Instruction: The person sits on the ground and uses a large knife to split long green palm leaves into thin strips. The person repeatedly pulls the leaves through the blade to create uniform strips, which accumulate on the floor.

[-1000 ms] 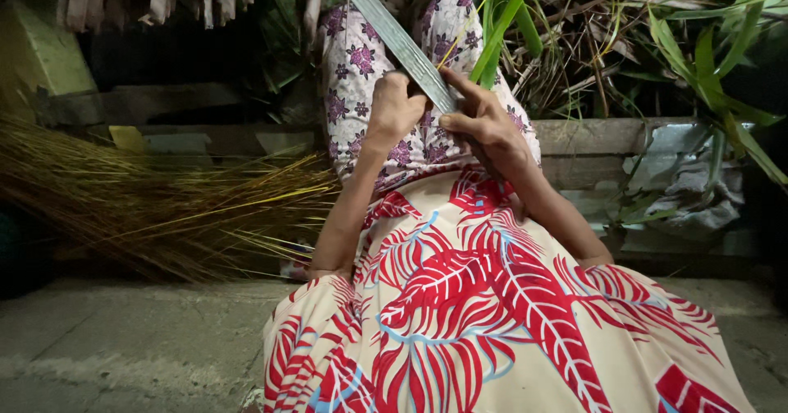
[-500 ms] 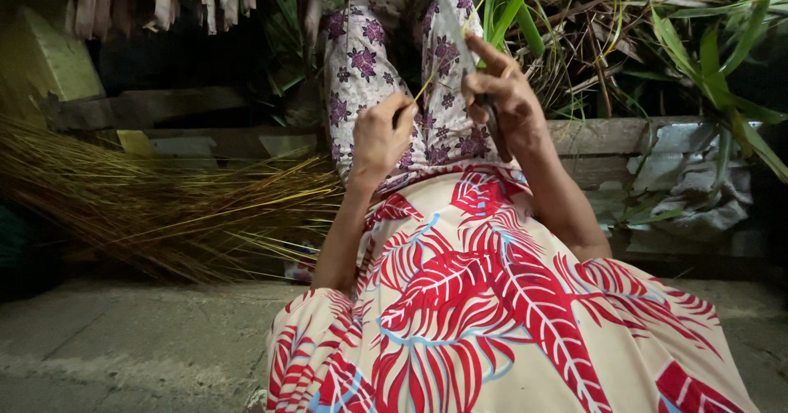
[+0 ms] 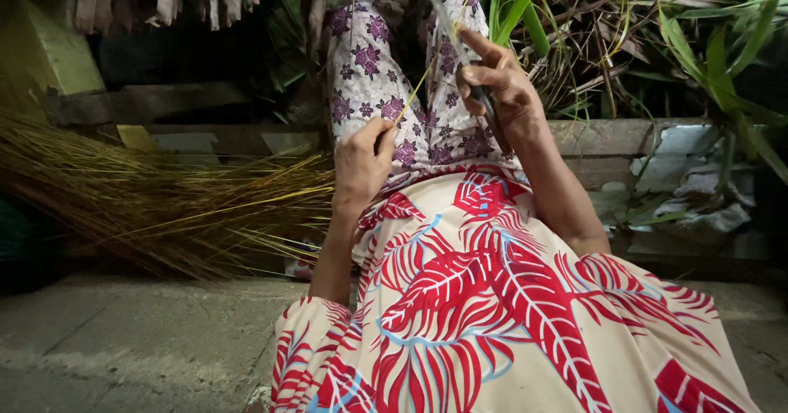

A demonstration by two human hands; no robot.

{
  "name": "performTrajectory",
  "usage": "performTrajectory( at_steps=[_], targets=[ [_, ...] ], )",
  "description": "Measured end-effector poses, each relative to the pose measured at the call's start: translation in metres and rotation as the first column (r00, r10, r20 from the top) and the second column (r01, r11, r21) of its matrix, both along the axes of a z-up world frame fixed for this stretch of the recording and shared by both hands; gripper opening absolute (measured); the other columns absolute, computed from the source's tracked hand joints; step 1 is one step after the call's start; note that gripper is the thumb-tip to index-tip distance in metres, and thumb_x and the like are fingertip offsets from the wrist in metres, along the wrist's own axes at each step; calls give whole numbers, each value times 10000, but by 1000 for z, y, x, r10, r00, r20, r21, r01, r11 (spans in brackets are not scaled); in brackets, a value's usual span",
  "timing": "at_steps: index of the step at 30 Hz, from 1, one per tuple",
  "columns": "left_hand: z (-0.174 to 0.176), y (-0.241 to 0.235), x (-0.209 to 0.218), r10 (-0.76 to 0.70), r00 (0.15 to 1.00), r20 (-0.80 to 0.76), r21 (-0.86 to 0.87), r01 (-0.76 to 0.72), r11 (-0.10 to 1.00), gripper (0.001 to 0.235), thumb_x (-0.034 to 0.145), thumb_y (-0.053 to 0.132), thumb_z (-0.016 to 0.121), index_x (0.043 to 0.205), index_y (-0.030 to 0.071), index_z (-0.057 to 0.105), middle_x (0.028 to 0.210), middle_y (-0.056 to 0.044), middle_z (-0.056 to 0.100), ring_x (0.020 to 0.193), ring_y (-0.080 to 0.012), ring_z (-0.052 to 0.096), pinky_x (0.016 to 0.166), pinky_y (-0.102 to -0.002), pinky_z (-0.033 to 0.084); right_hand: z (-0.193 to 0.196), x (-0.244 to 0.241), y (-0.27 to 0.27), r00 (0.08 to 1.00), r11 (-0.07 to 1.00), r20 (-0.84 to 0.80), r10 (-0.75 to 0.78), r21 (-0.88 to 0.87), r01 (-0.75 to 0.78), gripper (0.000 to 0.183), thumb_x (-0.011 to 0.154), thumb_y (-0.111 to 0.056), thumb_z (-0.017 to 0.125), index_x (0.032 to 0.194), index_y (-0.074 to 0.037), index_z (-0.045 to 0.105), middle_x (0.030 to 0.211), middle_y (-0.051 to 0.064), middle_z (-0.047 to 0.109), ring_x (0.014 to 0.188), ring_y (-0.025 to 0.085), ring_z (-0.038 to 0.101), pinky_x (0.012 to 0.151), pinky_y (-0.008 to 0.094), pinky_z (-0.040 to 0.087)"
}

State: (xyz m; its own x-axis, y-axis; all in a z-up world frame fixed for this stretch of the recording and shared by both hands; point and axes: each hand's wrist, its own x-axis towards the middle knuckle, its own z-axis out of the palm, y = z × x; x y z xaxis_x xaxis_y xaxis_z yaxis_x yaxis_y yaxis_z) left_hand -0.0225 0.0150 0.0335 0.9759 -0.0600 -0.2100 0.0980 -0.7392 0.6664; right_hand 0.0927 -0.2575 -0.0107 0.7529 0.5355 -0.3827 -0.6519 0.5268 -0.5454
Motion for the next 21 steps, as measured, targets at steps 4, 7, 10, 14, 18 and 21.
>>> performTrajectory(
  at_steps=[4, 7, 10, 14, 18, 21],
  targets=[
    [10, 3, -7, 1, 999, 50, 27, -2, 1000, 50, 1090, 137, 739, 1076, 92, 757, 833, -60, 789, 632, -213, 682, 622, -425, 547, -2, 9, -2, 999, 1000, -25, -24, -1, 24, 1022, 927, -57, 882, 1785, -24, 328, 845, 76, 785, 524, 116, 664, 428, 227, 536],
    [15, 9, -15, -7, 999, 45, 55, 4, 998, 38, 1092, 131, 748, 1096, 94, 746, 849, -60, 787, 625, -199, 681, 565, -394, 541, -8, 21, -6, 999, 999, 38, 2, 35, -4, 980, 972, -81, 871, 1788, -20, 332, 847, 56, 793, 526, 105, 688, 430, 226, 572],
    [18, 17, -25, 0, 1000, 3, 66, 0, 998, 81, 1090, 133, 757, 1135, 67, 768, 896, -74, 809, 641, -187, 710, 562, -362, 575, 10, 28, -7, 999, 999, 35, -37, 26, 36, 899, 1006, -87, 849, 1777, -29, 389, 852, 8, 799, 535, 80, 669, 437, 202, 557],
    [17, 33, -41, -14, 1000, -2, 96, 14, 995, 72, 1094, 152, 749, 1115, 91, 779, 884, -50, 817, 615, -159, 698, 538, -335, 571, -15, 51, -20, 993, 979, 15, -119, -168, 120, 974, 1022, -63, 800, 1841, -11, 276, 817, 14, 753, 533, 84, 624, 406, 227, 486],
    [15, 59, -55, -27, 998, -61, 76, 32, 997, 99, 1092, 180, 754, 1112, 93, 796, 879, -49, 820, 610, -153, 683, 524, -332, 554, 1, 65, -21, 984, 991, 132, -117, -46, 124, 784, 997, -180, 902, 1685, -81, 540, 836, -33, 753, 516, 55, 585, 411, 188, 457],
    [24, 69, -46, 39, 953, -301, 169, 13, 986, 161, 1114, 272, 696, 1190, 183, 806, 851, -11, 827, 622, -157, 730, 551, -346, 570, -4, 68, -24, 962, 928, 140, -236, -261, 266, 279, 1015, -77, 670, 1291, -82, 711, 749, 42, 616, 443, 107, 414, 396, 236, 375]
  ],
)
